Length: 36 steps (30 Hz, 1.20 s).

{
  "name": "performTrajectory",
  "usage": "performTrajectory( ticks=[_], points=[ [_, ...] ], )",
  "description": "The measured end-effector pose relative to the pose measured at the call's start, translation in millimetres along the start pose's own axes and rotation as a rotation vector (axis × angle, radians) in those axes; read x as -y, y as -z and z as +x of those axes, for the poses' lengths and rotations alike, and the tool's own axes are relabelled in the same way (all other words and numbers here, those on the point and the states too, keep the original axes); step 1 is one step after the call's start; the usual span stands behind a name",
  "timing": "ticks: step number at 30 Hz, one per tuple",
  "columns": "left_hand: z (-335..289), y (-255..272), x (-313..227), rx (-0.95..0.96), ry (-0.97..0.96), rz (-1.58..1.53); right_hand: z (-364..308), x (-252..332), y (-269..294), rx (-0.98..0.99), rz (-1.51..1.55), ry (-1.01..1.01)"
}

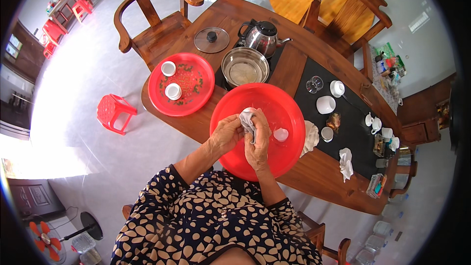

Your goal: The person washes small white ceramic cups and clear glass tumblers using a cloth and water in a red plastic basin. They scrub the items individually and place the cleaned cups onto a red tray on the table.

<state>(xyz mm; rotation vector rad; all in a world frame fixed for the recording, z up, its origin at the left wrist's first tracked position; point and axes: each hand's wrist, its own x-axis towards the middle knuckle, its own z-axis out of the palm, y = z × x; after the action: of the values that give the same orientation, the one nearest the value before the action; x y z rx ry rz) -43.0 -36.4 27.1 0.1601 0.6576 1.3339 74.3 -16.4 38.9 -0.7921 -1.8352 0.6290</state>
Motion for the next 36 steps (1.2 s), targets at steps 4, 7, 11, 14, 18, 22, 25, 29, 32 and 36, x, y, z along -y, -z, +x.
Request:
performTrajectory(
  ticks=[4,7,11,14,18,22,25,29,32,36],
  points=[
    [-6,-2,1,-0.013,0.009,0.013,13,8,8,0.051,-0.174,-0.07],
    [-12,-5,-2,-0.005,0.011,0.057,17,-6,6,0.051,0.253,-0.569],
    [-17,2,-2,-0.041,0.015,0.125,5,-40,8,0.069,0.145,-0.517],
    [-22,5,-7,-0.109,-0.053,0.093,3,-26,12,0.142,0.097,-0.592],
    [-19,10,-12,-0.112,-0.088,0.103,-18,-24,4,0.372,-0.432,-0.333],
    [-9,17,-8,-0.112,-0.08,0.126,-57,-39,-13,0.544,-0.786,-0.091],
    [-1,27,-1,-0.145,-0.102,0.171,-52,-49,-4,0.66,-0.738,-0.15],
    [5,22,5,-0.175,-0.066,0.279,-27,-57,28,0.425,-0.138,-0.344],
    [1,6,10,-0.124,-0.022,0.272,11,12,34,0.128,0.047,-0.294],
    [3,-5,17,-0.031,-0.038,0.192,7,19,16,0.053,-0.093,-0.058]
  ],
)
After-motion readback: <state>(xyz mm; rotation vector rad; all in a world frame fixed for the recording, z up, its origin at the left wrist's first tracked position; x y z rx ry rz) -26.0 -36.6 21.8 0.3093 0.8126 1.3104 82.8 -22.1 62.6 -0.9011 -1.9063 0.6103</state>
